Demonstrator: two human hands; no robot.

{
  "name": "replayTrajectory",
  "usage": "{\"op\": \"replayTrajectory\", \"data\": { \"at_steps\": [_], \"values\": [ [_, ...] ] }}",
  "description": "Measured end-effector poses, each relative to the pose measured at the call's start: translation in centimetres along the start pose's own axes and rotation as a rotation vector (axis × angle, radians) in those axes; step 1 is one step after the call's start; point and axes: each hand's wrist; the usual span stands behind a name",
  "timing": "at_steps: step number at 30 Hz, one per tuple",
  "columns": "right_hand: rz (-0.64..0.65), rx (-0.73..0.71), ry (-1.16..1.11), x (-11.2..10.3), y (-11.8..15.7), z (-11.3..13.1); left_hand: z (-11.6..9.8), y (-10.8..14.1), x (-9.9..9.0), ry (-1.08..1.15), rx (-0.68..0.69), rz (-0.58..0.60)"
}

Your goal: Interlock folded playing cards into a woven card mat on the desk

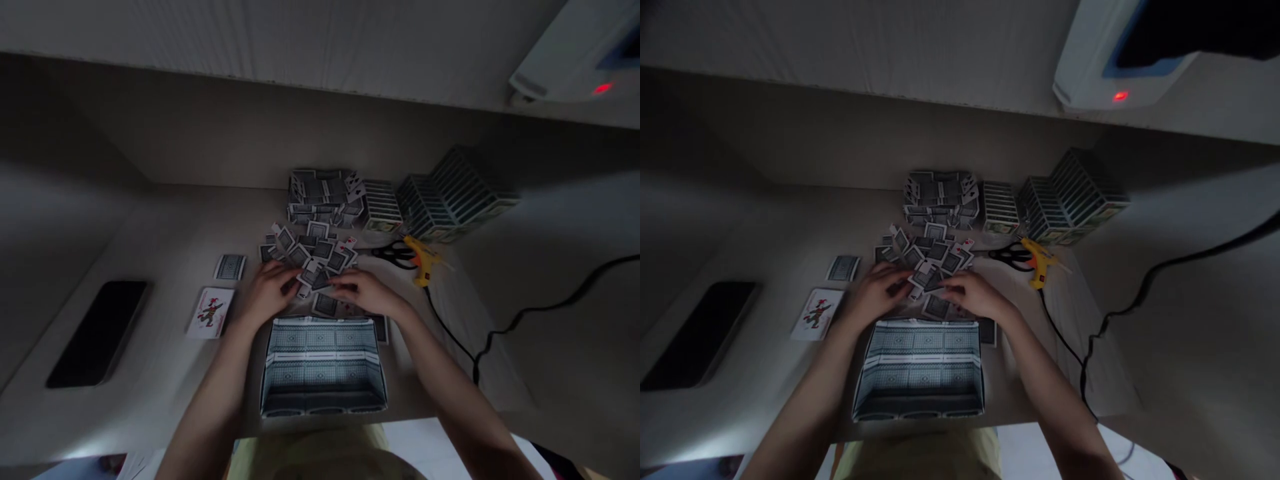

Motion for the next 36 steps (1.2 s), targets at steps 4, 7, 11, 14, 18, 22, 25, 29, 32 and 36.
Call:
{"op": "replayTrajectory", "data": {
  "at_steps": [4,7,11,14,18,22,25,29,32,36],
  "values": [
    [-0.176,0.092,0.11,-0.9,-0.4,-0.7,0.2,0.2,-0.7,0.016,-0.076,-0.116],
    [-0.169,0.193,0.202,-2.2,0.4,-1.0,0.2,0.2,-0.8,0.022,-0.09,-0.146],
    [0.05,0.408,0.239,-3.3,3.3,-1.0,-0.5,0.1,-0.5,0.039,0.011,-0.075],
    [0.146,0.503,0.254,-2.9,5.7,-0.9,-1.2,0.0,-0.3,0.012,0.031,-0.005],
    [0.14,0.537,0.095,-1.5,7.2,-0.9,-1.5,0.0,-0.1,-0.017,0.022,0.054],
    [0.066,0.554,-0.131,-1.5,6.7,-1.2,-1.3,0.2,0.1,-0.035,0.035,0.099],
    [-0.191,0.536,-0.246,-2.4,5.4,-1.1,-1.1,0.2,0.4,-0.056,0.031,0.129],
    [-0.534,0.499,-0.609,-3.1,3.3,0.0,-0.9,0.2,0.7,-0.065,0.033,0.113],
    [-0.432,0.435,-0.735,-2.8,2.4,0.8,-0.9,0.1,0.6,-0.055,0.009,0.055],
    [-0.38,0.519,-0.295,-1.6,2.3,-0.1,-1.2,-0.2,0.0,-0.03,-0.067,-0.032]
  ]
}}
Point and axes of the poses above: each hand's wrist, its own y-axis away from the middle knuckle, its own x-axis out of the palm, z = x × y, and after that the axes turned 2 degrees about y, right-handed
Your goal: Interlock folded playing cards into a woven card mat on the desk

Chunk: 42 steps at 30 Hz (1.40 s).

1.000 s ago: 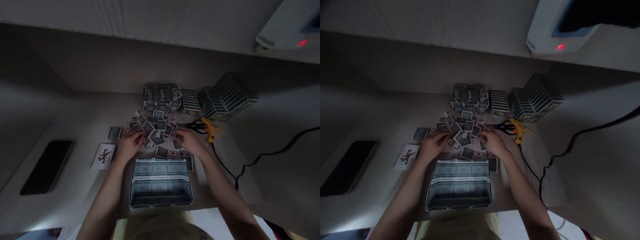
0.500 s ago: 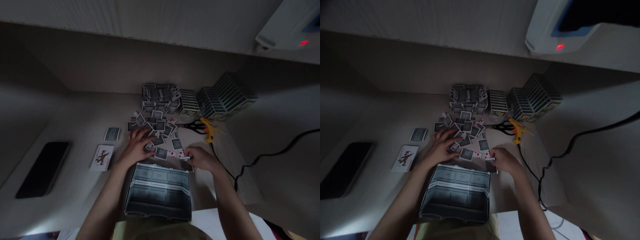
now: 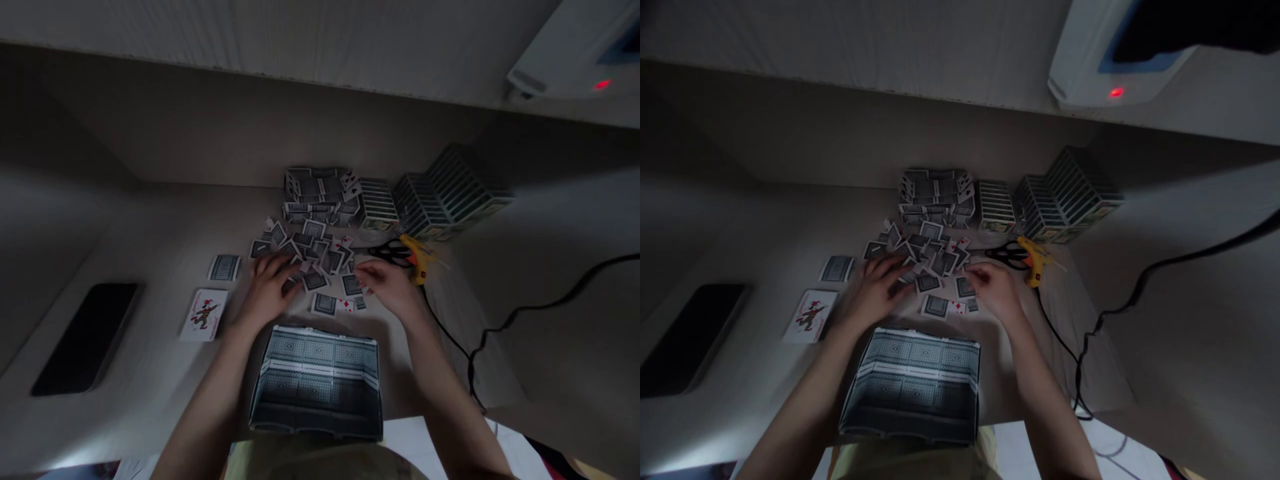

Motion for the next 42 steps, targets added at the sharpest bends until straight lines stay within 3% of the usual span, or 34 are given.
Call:
{"op": "replayTrajectory", "data": {
  "at_steps": [3,6,8,10,14,17,21,24,27,30,33,38,42],
  "values": [
    [-0.135,-0.057,0.429,1.0,0.0,-1.4,-0.2,-0.1,-0.4,0.171,-0.107,-0.122],
    [-0.129,-0.109,0.58,2.4,0.4,-2.0,-0.4,0.3,-1.2,0.579,-0.23,-0.192],
    [-0.103,-0.115,0.575,3.2,0.5,-2.0,-0.6,0.6,-2.2,0.885,-0.24,-0.003],
    [-0.083,-0.114,0.567,3.7,0.4,-1.9,-0.9,0.9,-3.6,1.062,-0.173,0.315],
    [-0.073,-0.109,0.536,3.5,0.0,-1.8,-1.8,0.9,-5.1,0.982,-0.012,0.718],
    [-0.071,-0.107,0.45,2.7,0.0,-1.9,-2.0,1.0,-4.2,0.836,0.04,0.834],
    [-0.02,-0.019,0.072,1.5,0.3,-1.6,-1.4,1.3,-2.2,0.736,-0.08,0.729],
    [-0.013,0.016,-0.055,0.3,0.6,-0.8,-0.6,1.4,-1.7,0.698,-0.138,0.59],
    [-0.029,-0.058,-0.104,-0.7,0.9,0.4,0.1,1.2,-1.9,0.667,-0.215,0.437],
    [-0.069,-0.172,-0.196,-0.6,1.4,1.7,0.6,1.1,-2.0,0.66,-0.292,0.367],
    [-0.087,-0.249,-0.119,0.7,1.7,2.7,0.8,1.1,-1.7,0.672,-0.333,0.364],
    [0.014,-0.332,0.053,3.0,1.7,3.3,0.4,0.8,-1.2,0.733,-0.378,0.338],
    [0.016,-0.37,0.092,3.6,1.6,3.4,0.3,0.5,-1.2,0.736,-0.419,0.326]
  ]
}}
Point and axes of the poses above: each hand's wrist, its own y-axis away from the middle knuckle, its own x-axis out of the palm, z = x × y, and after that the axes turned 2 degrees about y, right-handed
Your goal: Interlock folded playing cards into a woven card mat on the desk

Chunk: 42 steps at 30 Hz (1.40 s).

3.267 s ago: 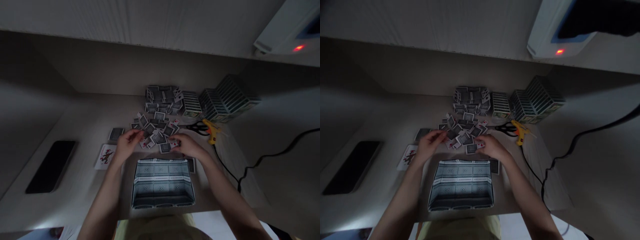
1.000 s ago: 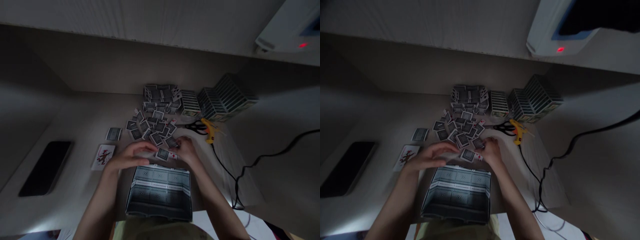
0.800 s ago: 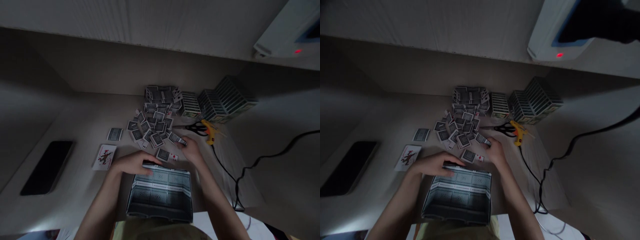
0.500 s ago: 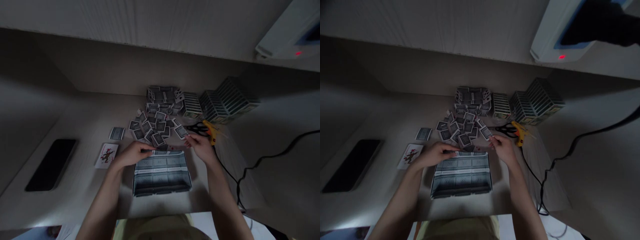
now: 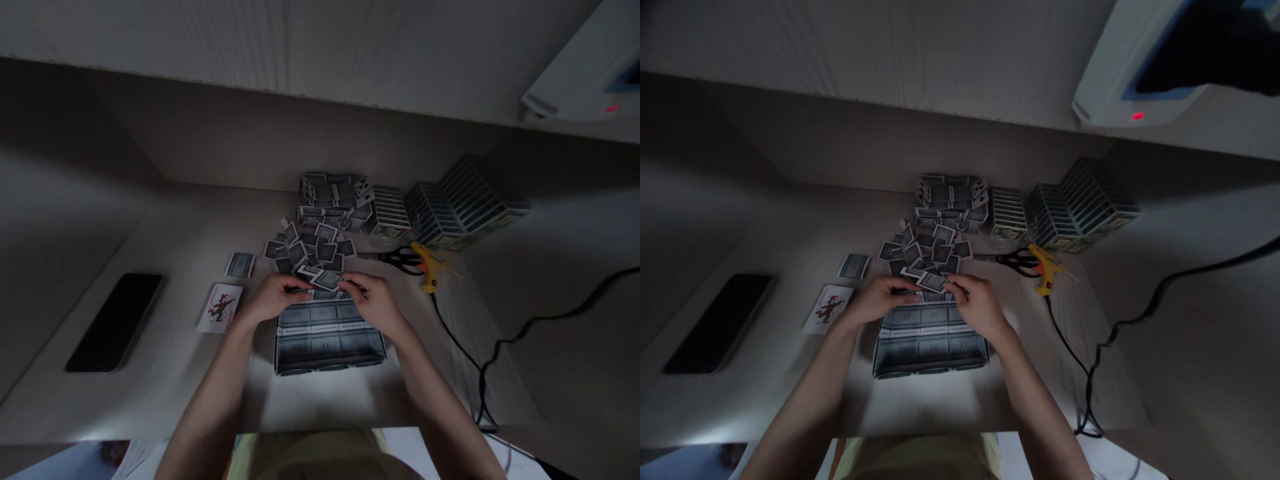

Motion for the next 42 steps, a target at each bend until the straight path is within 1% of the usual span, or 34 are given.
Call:
{"op": "replayTrajectory", "data": {
  "at_steps": [7,12,18,23,29,33,37,40,42],
  "values": [
    [-0.012,-0.052,0.056,-0.1,0.0,0.2,0.2,-0.1,0.0,0.006,-0.004,0.016],
    [0.04,-0.055,0.051,-0.4,-0.4,0.1,0.1,0.0,0.0,-0.017,-0.011,0.008],
    [0.056,-0.039,0.026,-0.5,-0.8,0.0,-0.3,0.0,-0.1,-0.019,-0.012,0.012],
    [0.079,-0.047,0.05,-0.6,-0.7,0.2,0.0,0.0,0.0,-0.011,-0.004,0.008],
    [0.116,-0.12,0.231,-1.0,-0.4,0.7,0.6,-0.1,0.1,-0.021,-0.011,0.0],
    [0.202,-0.136,0.485,-1.4,-0.3,2.0,0.6,-0.2,0.1,-0.056,0.002,0.006],
    [0.269,-0.182,0.754,-1.7,-0.4,3.6,0.4,-0.1,0.1,-0.085,0.001,0.007],
    [0.284,-0.208,0.875,-2.0,-0.6,4.4,0.2,-0.1,0.2,-0.085,0.002,-0.016],
    [0.3,-0.213,0.909,-2.2,-0.7,4.8,0.2,0.0,0.2,-0.083,0.019,-0.036]
  ]
}}
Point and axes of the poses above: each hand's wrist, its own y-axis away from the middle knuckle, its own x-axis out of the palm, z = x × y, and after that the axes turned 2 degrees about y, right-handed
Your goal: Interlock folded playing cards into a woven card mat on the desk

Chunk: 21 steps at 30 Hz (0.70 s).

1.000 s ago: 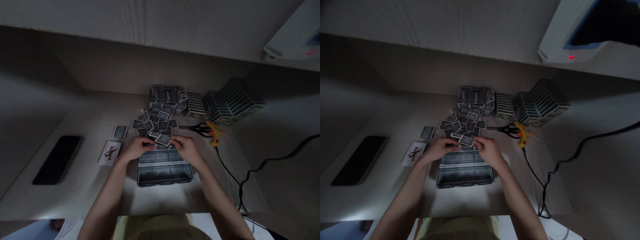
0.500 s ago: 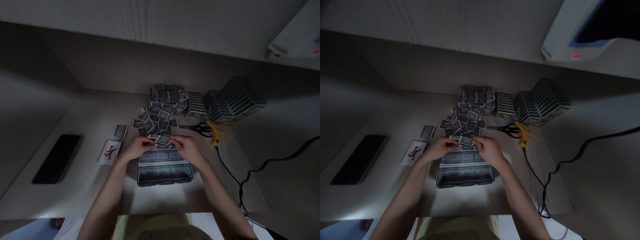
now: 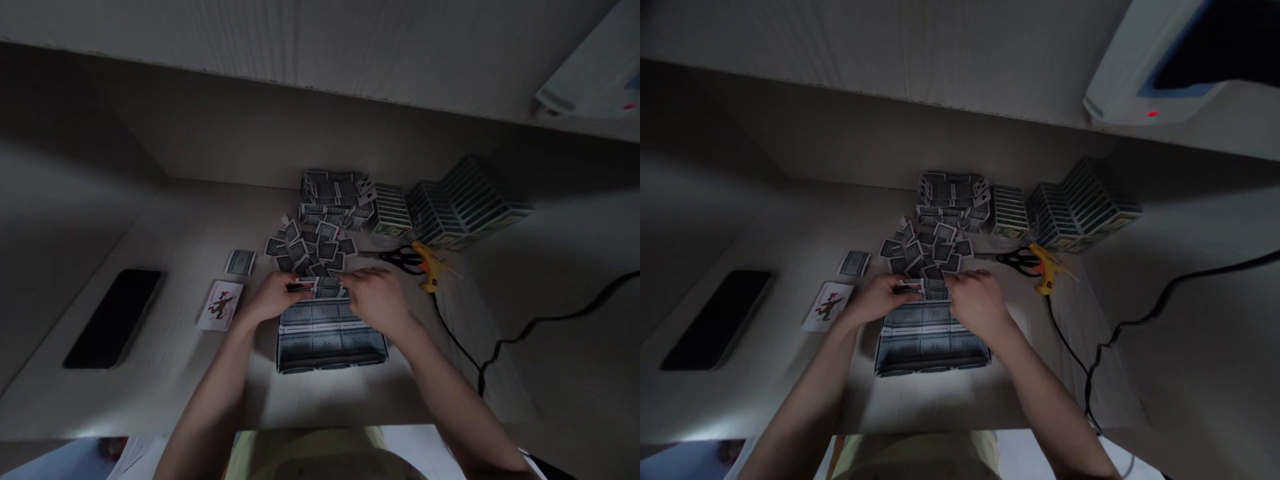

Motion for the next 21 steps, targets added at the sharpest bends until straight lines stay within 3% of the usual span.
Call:
{"op": "replayTrajectory", "data": {
  "at_steps": [10,21],
  "values": [
    [0.115,-0.127,-0.172,0.4,-0.9,0.2,-0.5,0.2,0.4,-0.037,0.127,-0.053],
    [0.214,-0.12,0.02,-0.4,-2.0,1.3,-0.1,0.2,0.4,-0.103,0.124,-0.071]
  ]
}}
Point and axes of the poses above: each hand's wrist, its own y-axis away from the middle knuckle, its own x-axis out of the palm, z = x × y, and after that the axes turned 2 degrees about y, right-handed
